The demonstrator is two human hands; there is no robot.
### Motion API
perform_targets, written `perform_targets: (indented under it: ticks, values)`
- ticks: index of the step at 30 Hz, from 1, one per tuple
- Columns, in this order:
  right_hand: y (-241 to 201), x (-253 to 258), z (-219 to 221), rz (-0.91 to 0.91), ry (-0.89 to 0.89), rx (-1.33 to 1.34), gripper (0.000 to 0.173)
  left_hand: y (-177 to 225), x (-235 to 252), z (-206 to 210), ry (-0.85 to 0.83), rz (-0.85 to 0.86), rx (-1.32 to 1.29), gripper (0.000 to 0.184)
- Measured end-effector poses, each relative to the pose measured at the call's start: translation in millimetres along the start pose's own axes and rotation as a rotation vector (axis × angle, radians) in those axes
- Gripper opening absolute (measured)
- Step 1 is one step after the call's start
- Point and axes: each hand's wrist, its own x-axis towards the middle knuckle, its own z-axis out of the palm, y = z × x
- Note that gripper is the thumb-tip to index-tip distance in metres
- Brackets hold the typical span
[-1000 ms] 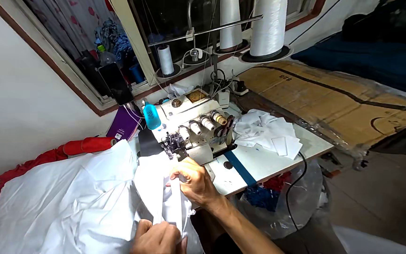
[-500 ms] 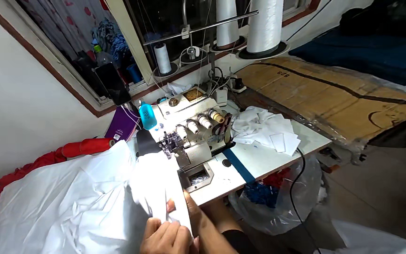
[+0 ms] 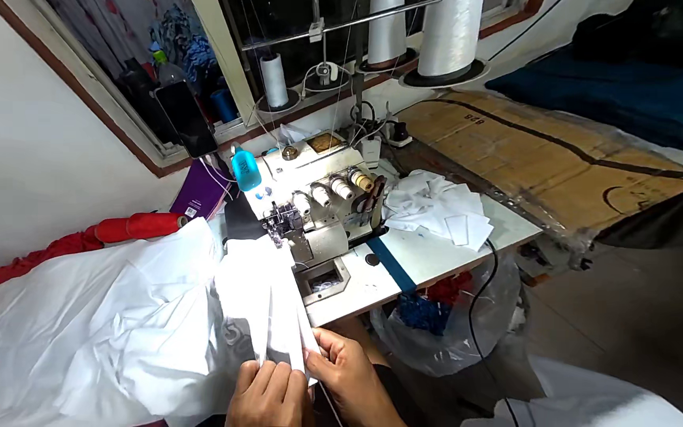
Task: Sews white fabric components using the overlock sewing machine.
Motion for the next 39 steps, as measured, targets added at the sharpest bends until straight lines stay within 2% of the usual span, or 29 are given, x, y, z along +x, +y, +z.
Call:
perform_targets:
  ticks: [4, 9, 13, 17, 21, 24, 26, 34, 39]
  values:
    - [-3.1, -20.3, 0.4, -0.032, -0.028, -0.009, 0.023, 6.3, -6.2, 2.9, 0.024, 0.021, 0.041, 0.023]
    - [-6.0, -25.7, -4.5, -0.083, -0.161, 0.039, 0.034, 15.9, -7.2, 2.0, 0.059, 0.018, 0.053, 0.019]
    - [-3.3, -27.7, -4.4, -0.14, -0.157, 0.105, 0.041, 18.8, -8.0, 1.7, 0.05, 0.031, 0.046, 0.018]
    - [-9.9, -26.2, 2.0, -0.047, -0.067, 0.146, 0.022, 20.4, -6.9, 1.8, -0.003, 0.063, -0.029, 0.019]
    - [-5.6, -21.8, 1.4, -0.026, 0.047, 0.103, 0.015, -10.7, 14.1, 0.7, -0.005, 0.035, -0.224, 0.025]
    - [-4.9, -27.9, -2.2, -0.013, 0.064, 0.125, 0.015, -45.5, 46.6, 18.4, 0.078, -0.059, -0.11, 0.043]
    - [-6.6, -31.6, -3.3, 0.003, 0.062, 0.152, 0.016, -55.7, 60.3, 29.5, 0.016, -0.138, -0.079, 0.049]
    - [-10.8, -11.1, 1.9, 0.055, 0.048, 0.293, 0.016, -71.7, 81.3, 41.0, -0.004, -0.177, 0.024, 0.047]
    - [-15.8, 32.8, 8.1, 0.062, 0.075, 0.333, 0.017, -92.5, 114.2, 44.3, -0.151, -0.317, 0.015, 0.049]
